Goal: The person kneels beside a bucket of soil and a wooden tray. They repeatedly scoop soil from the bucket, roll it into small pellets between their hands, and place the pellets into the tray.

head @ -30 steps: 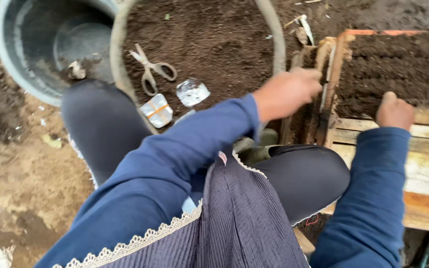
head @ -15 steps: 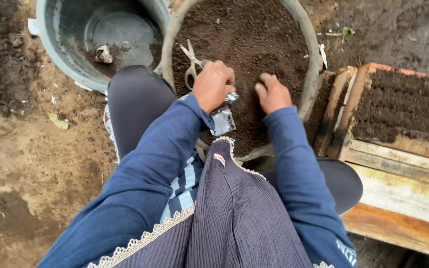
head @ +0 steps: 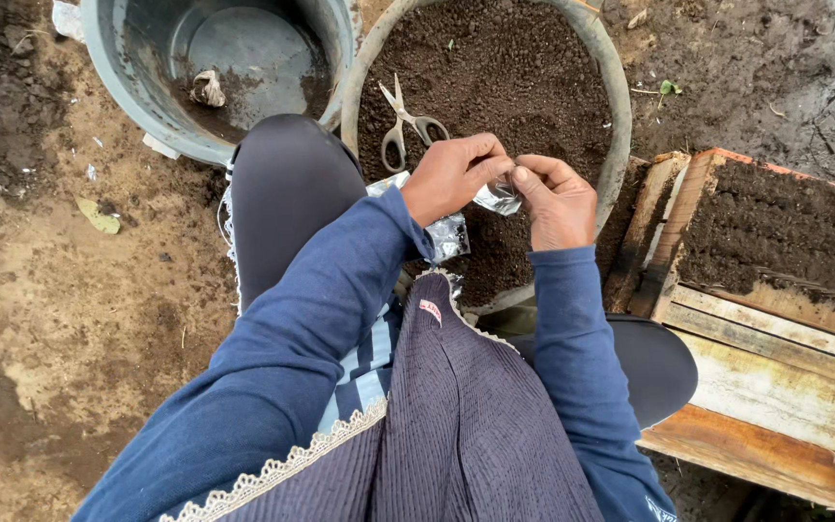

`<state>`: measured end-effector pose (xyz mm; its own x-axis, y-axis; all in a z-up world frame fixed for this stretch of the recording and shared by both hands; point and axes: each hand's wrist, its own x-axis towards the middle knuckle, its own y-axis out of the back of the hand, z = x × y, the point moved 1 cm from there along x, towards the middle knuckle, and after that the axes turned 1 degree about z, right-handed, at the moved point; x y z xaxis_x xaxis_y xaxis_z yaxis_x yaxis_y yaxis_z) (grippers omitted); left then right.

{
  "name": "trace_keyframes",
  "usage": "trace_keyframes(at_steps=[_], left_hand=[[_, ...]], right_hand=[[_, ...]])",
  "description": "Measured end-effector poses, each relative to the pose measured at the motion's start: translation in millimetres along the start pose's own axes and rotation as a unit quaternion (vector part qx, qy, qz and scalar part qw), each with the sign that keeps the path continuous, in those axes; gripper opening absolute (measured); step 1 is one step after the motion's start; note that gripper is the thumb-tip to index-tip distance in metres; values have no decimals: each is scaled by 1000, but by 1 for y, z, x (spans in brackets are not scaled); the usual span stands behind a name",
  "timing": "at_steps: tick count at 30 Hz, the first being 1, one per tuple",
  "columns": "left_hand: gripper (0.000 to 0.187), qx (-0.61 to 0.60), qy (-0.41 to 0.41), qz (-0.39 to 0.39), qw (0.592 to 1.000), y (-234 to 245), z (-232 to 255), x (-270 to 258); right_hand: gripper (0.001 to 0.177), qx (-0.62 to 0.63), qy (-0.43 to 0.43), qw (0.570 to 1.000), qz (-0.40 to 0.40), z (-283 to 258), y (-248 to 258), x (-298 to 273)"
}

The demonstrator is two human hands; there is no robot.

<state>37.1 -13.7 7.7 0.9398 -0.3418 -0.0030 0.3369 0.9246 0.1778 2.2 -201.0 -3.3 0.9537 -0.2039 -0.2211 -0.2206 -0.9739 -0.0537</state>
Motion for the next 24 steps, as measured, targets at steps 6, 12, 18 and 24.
trace_keyframes(at_steps=[6, 12, 18, 24], left_hand=[[17, 52, -59, 14, 997, 4, 0, -2], [20, 216, -159, -75, 961, 29, 34, -4], [14, 331, -90, -19, 939, 25, -38, -6], [15, 216, -36, 31, 975, 27, -21, 0]], right_hand=[[19, -97, 34, 993, -55, 1, 6, -4], [23, -353, 342, 863, -113, -63, -33, -27], [14, -371, 207, 880, -211, -51, -43, -2], [70, -559, 110, 810, -141, 57, -24, 37]])
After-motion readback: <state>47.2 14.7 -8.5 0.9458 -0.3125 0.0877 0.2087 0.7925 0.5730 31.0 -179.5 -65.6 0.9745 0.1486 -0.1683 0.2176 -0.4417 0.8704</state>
